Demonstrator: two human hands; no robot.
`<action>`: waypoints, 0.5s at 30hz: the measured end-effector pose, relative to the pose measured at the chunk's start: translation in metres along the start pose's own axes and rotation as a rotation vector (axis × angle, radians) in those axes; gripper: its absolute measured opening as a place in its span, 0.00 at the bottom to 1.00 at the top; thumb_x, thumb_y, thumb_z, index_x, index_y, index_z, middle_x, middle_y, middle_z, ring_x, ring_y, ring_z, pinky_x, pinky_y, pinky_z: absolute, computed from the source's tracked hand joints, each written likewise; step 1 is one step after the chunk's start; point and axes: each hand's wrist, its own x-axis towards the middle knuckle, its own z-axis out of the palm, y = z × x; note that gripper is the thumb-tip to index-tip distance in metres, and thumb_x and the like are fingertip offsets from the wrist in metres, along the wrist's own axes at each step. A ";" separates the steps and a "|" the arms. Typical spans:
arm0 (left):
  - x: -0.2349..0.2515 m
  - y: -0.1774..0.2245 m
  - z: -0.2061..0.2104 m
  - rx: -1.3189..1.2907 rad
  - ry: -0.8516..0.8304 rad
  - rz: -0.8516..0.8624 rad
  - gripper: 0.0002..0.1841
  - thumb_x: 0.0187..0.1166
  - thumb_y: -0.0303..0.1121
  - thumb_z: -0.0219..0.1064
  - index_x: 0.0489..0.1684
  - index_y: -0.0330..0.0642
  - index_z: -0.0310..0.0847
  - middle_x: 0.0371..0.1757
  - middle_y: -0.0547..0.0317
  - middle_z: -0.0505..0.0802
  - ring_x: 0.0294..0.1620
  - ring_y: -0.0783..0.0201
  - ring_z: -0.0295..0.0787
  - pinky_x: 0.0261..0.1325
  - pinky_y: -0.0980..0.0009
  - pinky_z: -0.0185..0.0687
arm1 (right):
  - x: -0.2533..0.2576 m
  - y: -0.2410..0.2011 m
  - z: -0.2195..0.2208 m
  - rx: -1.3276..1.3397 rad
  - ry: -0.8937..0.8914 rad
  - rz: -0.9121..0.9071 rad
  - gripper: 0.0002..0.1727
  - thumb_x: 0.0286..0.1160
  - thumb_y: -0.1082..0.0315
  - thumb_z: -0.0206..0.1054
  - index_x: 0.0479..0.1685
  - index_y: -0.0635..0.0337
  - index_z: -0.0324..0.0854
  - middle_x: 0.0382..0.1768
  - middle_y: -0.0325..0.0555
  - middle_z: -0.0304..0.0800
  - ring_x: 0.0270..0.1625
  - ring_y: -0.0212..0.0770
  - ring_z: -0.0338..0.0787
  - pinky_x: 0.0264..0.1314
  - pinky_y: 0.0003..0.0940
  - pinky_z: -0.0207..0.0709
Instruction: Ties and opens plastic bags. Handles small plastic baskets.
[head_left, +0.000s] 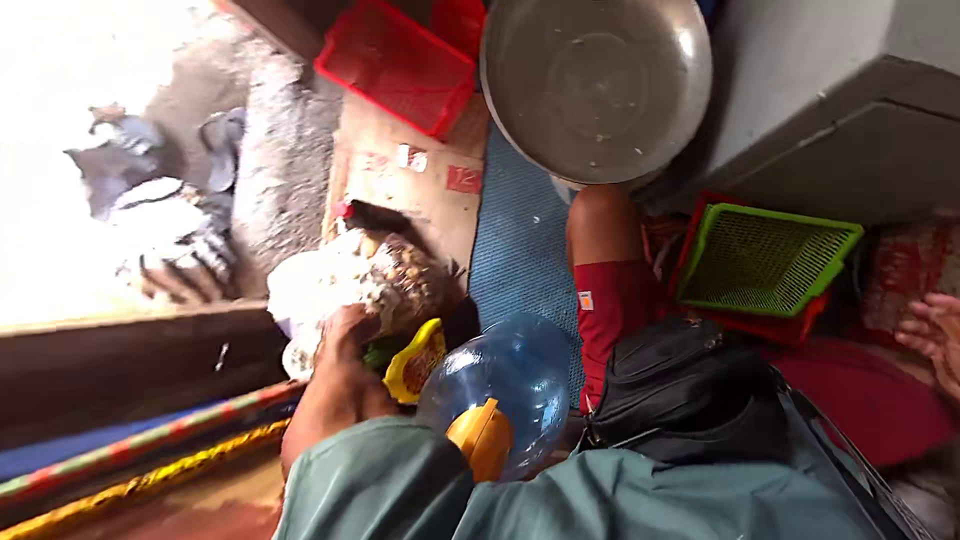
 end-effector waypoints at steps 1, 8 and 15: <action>0.003 0.001 -0.001 0.033 -0.019 0.022 0.24 0.89 0.45 0.59 0.57 0.27 0.84 0.60 0.17 0.86 0.66 0.19 0.80 0.65 0.18 0.68 | -0.001 0.000 0.000 -0.005 0.008 -0.008 0.19 0.90 0.63 0.58 0.73 0.61 0.72 0.54 0.42 0.88 0.40 0.36 0.93 0.41 0.34 0.92; -0.037 0.075 -0.061 0.097 0.020 0.156 0.29 0.87 0.51 0.60 0.47 0.24 0.86 0.55 0.16 0.87 0.63 0.19 0.82 0.63 0.17 0.68 | 0.004 0.014 0.003 0.084 0.027 -0.007 0.14 0.88 0.64 0.60 0.68 0.51 0.76 0.52 0.36 0.89 0.37 0.33 0.92 0.43 0.35 0.91; -0.125 0.237 -0.129 0.086 0.057 0.593 0.24 0.91 0.49 0.55 0.65 0.39 0.86 0.61 0.30 0.90 0.67 0.25 0.83 0.67 0.17 0.66 | 0.049 0.032 0.052 -0.088 -0.030 0.093 0.38 0.81 0.51 0.69 0.88 0.54 0.61 0.75 0.57 0.79 0.69 0.51 0.85 0.68 0.53 0.81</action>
